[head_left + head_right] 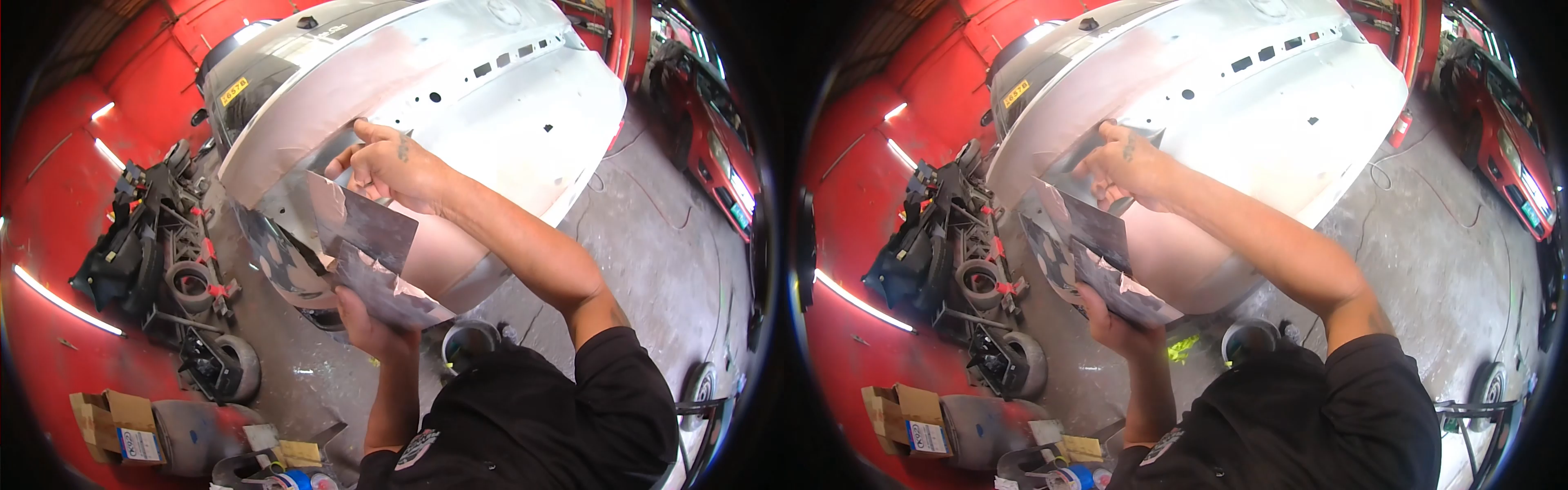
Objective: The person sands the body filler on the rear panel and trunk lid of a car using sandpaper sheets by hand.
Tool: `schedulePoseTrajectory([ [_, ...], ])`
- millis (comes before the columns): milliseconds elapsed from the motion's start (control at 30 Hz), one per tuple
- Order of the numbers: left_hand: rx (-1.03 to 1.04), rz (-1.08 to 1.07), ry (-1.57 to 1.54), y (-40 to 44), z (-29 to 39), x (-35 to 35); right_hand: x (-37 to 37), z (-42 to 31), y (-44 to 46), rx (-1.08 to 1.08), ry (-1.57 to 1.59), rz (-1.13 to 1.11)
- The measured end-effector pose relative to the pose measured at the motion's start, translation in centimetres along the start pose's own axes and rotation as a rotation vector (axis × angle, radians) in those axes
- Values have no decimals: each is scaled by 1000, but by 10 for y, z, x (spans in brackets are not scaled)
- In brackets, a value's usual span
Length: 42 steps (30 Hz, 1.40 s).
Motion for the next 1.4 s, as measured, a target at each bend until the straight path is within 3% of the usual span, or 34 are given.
schedulePoseTrajectory([
  [333, -21, -42, -88, -1, -4, -7, 4, 12, 10, -65, 49, -59],
  [600, 11, 9, -66, 1, -8, -15, 10, 6, 4, -102, -136, -32],
  [700, -30, 23, -90, -2, -11, -17, -1, 21, 17, -18, -76, -53],
  [800, -57, 58, -114, -4, -11, -16, -5, 29, 27, -65, 36, -76],
  [867, -106, 20, -148, -7, -16, -21, -3, 31, 24, 48, 54, -63],
  [1233, -35, 7, -83, -8, -7, -12, 31, 29, 10, 197, 47, -95],
  [1400, -30, 69, -104, -9, -8, -15, 10, 50, 28, 176, 92, -283],
])
Point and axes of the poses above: each hand's wrist, its own y-axis towards the middle knuckle, its own x-axis out of the palm, z = x × y, the point moved 6 cm from there along y, towards the middle knuckle, and after that the axes turned 8 degrees about z, right-handed, at the moved point
